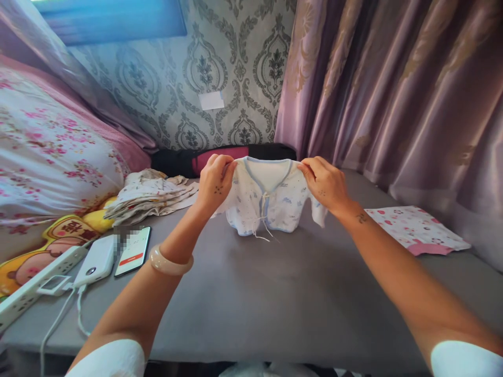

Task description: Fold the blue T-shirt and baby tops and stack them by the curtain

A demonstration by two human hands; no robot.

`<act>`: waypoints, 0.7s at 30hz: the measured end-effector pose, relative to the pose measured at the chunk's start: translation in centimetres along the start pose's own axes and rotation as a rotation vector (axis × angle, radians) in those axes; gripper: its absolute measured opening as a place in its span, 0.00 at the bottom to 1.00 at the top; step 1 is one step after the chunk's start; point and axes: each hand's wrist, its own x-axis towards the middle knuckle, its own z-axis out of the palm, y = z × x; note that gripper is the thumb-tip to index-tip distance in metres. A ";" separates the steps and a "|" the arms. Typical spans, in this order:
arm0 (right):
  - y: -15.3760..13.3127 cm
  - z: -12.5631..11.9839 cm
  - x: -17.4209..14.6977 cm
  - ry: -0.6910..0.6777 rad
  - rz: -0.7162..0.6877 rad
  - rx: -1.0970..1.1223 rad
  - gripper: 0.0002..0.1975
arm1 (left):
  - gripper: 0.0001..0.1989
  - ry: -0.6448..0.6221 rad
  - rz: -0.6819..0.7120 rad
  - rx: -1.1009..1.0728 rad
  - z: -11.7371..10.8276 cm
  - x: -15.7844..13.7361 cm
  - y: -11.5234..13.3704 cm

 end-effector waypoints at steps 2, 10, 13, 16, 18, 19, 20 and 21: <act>-0.4 -1.1 -0.6 -0.019 -0.010 0.034 0.22 | 0.06 -0.018 0.005 0.001 -1.0 -0.7 0.8; -2.7 -6.7 -2.0 -0.125 0.124 0.393 0.17 | 0.09 -0.062 -0.066 -0.005 -6.6 -2.3 5.2; -2.2 -6.5 -1.5 -0.205 0.161 0.456 0.18 | 0.10 -0.140 -0.171 -0.075 -6.9 -1.9 4.8; -0.8 -3.7 -1.3 -0.352 0.143 0.423 0.17 | 0.11 -0.250 -0.245 -0.131 -5.0 -1.9 2.0; 0.3 -0.9 -1.8 -0.442 0.110 0.352 0.16 | 0.12 -0.332 -0.278 -0.066 -2.6 -2.7 -0.9; 0.9 0.7 -2.2 -0.471 0.094 0.309 0.14 | 0.12 -0.376 -0.290 -0.017 -1.2 -3.3 -2.4; 1.4 2.3 -2.8 -0.482 0.089 0.256 0.13 | 0.12 -0.421 -0.303 0.027 0.3 -4.1 -3.9; 1.8 3.8 -3.5 -0.496 0.092 0.189 0.13 | 0.12 -0.450 -0.315 0.067 1.7 -5.0 -5.3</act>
